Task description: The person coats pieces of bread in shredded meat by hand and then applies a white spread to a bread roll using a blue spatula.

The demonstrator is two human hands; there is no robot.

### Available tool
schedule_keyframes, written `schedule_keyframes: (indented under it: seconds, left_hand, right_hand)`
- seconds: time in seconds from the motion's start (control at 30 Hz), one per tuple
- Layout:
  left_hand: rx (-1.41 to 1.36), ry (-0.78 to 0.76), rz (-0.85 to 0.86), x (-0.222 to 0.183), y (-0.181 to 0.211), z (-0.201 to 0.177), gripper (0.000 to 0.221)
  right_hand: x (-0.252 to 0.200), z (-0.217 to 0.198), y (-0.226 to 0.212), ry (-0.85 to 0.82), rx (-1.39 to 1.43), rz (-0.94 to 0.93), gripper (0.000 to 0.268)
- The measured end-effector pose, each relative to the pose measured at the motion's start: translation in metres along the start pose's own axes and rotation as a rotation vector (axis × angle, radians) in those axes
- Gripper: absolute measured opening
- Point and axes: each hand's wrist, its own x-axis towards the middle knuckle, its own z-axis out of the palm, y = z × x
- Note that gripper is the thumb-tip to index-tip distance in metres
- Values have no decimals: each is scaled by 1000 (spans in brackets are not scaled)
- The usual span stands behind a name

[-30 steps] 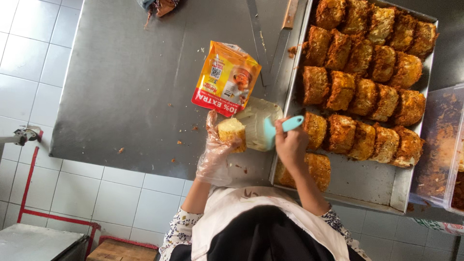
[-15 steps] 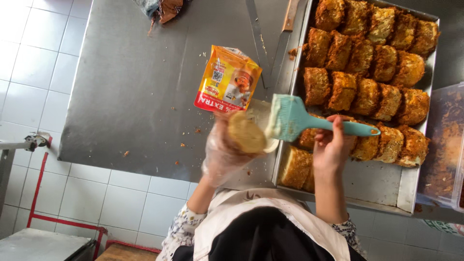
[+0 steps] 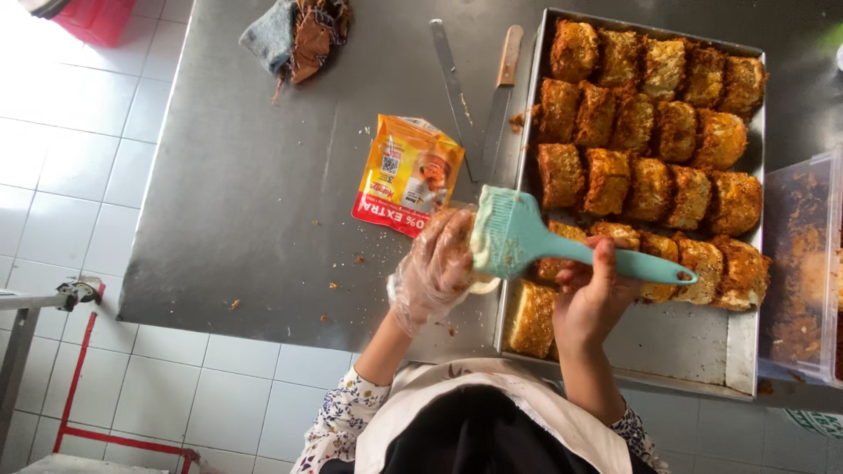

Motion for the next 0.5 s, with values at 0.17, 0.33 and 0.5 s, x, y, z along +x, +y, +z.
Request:
schedule_keyframes:
  seconds: [0.17, 0.33, 0.5]
  left_hand:
    - [159, -94, -225, -2, -4, -13, 80]
    - [151, -75, -202, -2, -4, -9, 72]
    - [213, 58, -96, -1, -11, -24, 78]
  right_hand:
    - [-13, 7, 6, -19, -196, 42, 17]
    - [-7, -1, 0, -113, -44, -97, 15]
    - [1, -1, -2, -151, -343, 18, 19]
